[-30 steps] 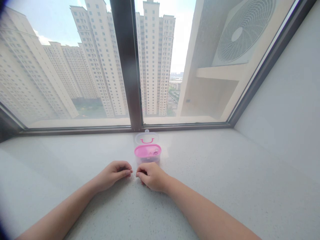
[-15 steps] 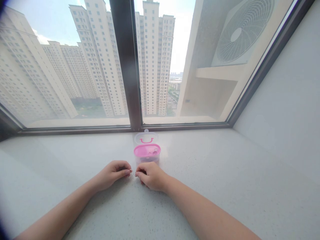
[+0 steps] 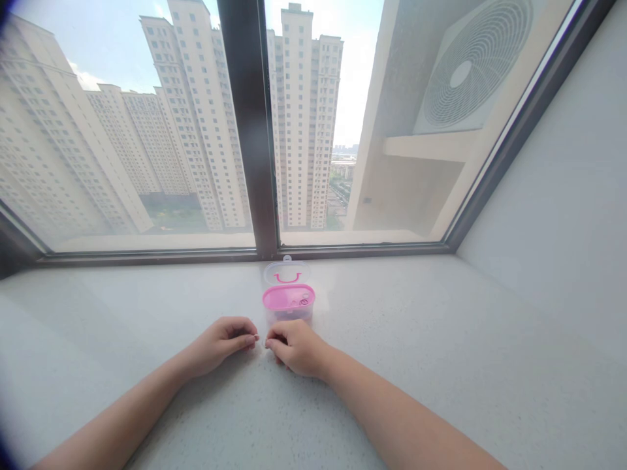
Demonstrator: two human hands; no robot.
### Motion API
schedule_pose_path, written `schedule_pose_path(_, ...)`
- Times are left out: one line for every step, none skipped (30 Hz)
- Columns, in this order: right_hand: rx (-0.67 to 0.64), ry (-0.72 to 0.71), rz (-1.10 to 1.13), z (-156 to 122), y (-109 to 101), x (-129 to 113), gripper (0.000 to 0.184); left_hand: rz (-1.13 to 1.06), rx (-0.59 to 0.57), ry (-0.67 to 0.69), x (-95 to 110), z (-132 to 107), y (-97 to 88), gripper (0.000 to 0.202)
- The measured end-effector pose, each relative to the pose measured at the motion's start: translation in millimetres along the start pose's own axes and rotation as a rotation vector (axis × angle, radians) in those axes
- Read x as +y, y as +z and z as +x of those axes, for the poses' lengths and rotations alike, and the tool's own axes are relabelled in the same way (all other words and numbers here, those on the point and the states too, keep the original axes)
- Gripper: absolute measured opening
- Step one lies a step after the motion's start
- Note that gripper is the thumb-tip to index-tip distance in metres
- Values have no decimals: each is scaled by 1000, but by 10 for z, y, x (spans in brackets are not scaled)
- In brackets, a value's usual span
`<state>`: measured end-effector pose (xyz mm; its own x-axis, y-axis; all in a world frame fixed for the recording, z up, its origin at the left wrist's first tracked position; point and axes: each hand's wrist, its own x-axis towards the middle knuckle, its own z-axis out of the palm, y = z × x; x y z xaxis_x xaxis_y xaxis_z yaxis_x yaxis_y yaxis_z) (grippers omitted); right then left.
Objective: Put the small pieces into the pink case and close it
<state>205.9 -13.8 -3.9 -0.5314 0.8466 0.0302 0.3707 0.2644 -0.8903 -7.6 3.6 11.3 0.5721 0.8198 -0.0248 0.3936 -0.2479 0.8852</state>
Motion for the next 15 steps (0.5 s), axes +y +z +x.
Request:
schedule_pose_path(0, 2, 4, 2, 0, 3, 12, 1, 0, 0, 3, -1, 0, 20)
schedule_pose_path(1, 3, 7, 3, 1, 7, 12, 1, -1, -1, 4, -1, -1, 20)
schedule_pose_path(1, 4, 10, 5, 1, 11, 12, 2, -1, -2, 4, -1, -2, 20)
schedule_pose_path(2, 3, 12, 6, 2, 15, 12, 3, -2, -2, 3, 0, -3, 20)
schedule_pose_path(3, 3, 13, 6, 2, 19, 11, 4, -2, -1, 3, 1, -4, 20)
schedule_pose_path(2, 2, 12, 6, 2, 22, 11, 6, -2, 0, 2, 1, -6, 20)
schedule_pose_path(2, 2, 11, 6, 3, 23, 11, 8, -3, 0, 1, 2, -7, 20)
schedule_pose_path(1, 2, 10, 5, 3, 24, 11, 10, -3, 1, 1, 2, -9, 20)
schedule_pose_path(2, 2, 11, 4, 4, 24, 11, 11, -3, 2, 1, 2, -10, 20)
schedule_pose_path(4, 3, 12, 3, 4, 24, 10, 12, -5, 2, 1, 1, -10, 20)
schedule_pose_path(6, 3, 11, 3, 5, 24, 10, 12, -6, 3, 1, 1, -10, 20)
schedule_pose_path(9, 1, 10, 3, 5, 24, 10, 11, -6, 3, 2, 1, -9, 20)
schedule_pose_path(11, -1, 8, 4, 6, 25, 10, 10, -6, 4, 2, 1, -8, 20)
schedule_pose_path(12, -5, 5, 5, 7, 27, 10, 11, -6, 4, 4, 1, -8, 20)
schedule_pose_path(12, -8, 3, 6, 8, 28, 10, 12, -6, 5, 6, 1, -7, 20)
